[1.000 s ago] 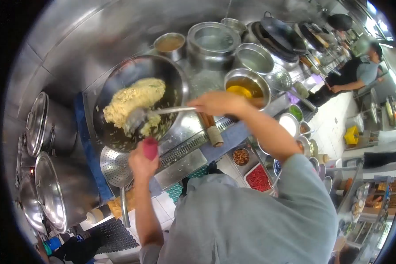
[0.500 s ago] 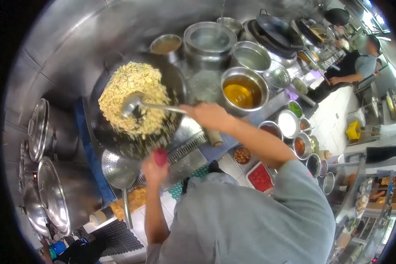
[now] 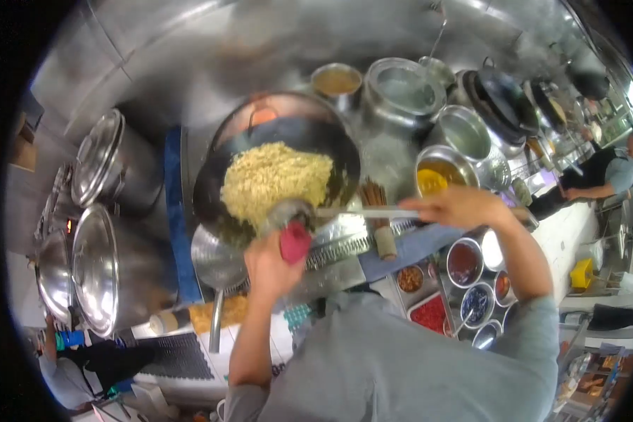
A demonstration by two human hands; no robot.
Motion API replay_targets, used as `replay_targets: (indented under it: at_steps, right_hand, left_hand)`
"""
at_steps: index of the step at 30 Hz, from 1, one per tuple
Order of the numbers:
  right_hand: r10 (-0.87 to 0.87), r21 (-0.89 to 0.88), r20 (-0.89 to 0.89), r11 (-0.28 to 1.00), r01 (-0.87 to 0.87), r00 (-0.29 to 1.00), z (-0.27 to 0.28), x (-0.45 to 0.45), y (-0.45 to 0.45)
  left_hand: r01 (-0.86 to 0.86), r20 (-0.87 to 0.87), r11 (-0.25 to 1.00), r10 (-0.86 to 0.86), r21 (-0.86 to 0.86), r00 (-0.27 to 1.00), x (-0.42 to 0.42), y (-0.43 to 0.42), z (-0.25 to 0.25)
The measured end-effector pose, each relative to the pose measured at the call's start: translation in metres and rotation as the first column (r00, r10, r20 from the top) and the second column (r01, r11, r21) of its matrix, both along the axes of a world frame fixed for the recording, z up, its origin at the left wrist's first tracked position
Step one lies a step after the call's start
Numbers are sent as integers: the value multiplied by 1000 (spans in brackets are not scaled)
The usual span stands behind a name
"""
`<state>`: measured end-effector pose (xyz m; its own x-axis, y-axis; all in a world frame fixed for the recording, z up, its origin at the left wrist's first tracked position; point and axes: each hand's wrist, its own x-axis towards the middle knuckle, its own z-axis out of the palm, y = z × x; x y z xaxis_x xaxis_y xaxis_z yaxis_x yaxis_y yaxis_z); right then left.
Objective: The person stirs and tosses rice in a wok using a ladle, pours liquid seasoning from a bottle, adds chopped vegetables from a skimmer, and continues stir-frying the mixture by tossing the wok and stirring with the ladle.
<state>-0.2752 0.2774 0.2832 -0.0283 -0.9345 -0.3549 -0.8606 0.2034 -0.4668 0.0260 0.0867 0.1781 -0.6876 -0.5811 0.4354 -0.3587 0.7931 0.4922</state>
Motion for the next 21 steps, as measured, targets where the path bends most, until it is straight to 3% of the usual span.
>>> replay_targets:
  at_steps: [2,5,6,7,8,9,11,12,13,14,16,18,19,21]
  right_hand:
    - [-35,-82,-50,996,31,998,-51,0,-37]
    - [-197,54,-280,974,220,939,-76,40,-61]
    - [-186,56,-249,977,206,951,-75,40,-52]
    - [-181,46,-215,980,195,960,-70,38,-43]
    - [-179,31,-185,982,188,966,-64,29,-36]
    - [-50,-6,-128,999,50,990,-55,12,-28]
    - [70,-50,-26,996,-71,997,-46,-11,-35]
    - [132,-75,21,989,-130,991,-43,-19,-37]
    - [94,-16,13,995,-94,996,-45,-17,-50]
    - [54,30,-6,998,-54,999,-50,-10,-69]
    - [-197,-62,-156,980,190,968,-76,24,-81]
    - [-233,-21,-200,972,233,952,-81,48,-56]
    - [-238,-6,-233,970,244,943,-79,47,-54]
    - [-75,-29,-82,997,73,994,-54,14,-38]
  left_hand:
    - [-48,-28,999,48,12,998,-17,-12,-33]
    - [-46,50,999,45,28,998,0,10,-104]
    - [-62,136,997,57,35,989,14,29,-105]
    - [-75,219,997,67,28,974,30,43,-101]
    - [-32,194,998,22,46,981,41,49,-87]
    - [16,178,997,-30,81,984,51,57,-65]
    - [-65,175,970,24,234,984,42,36,-11]
    - [-129,234,871,16,474,972,33,12,9]
    - [-86,87,919,57,385,995,16,-7,0]
    - [-112,91,958,91,265,992,2,-11,-18]
    - [-52,65,999,53,-10,997,-15,2,-73]
    - [-59,192,995,41,86,981,1,16,-109]
    - [-43,211,995,22,93,977,20,30,-105]
    - [-40,243,986,0,160,970,37,36,-71]
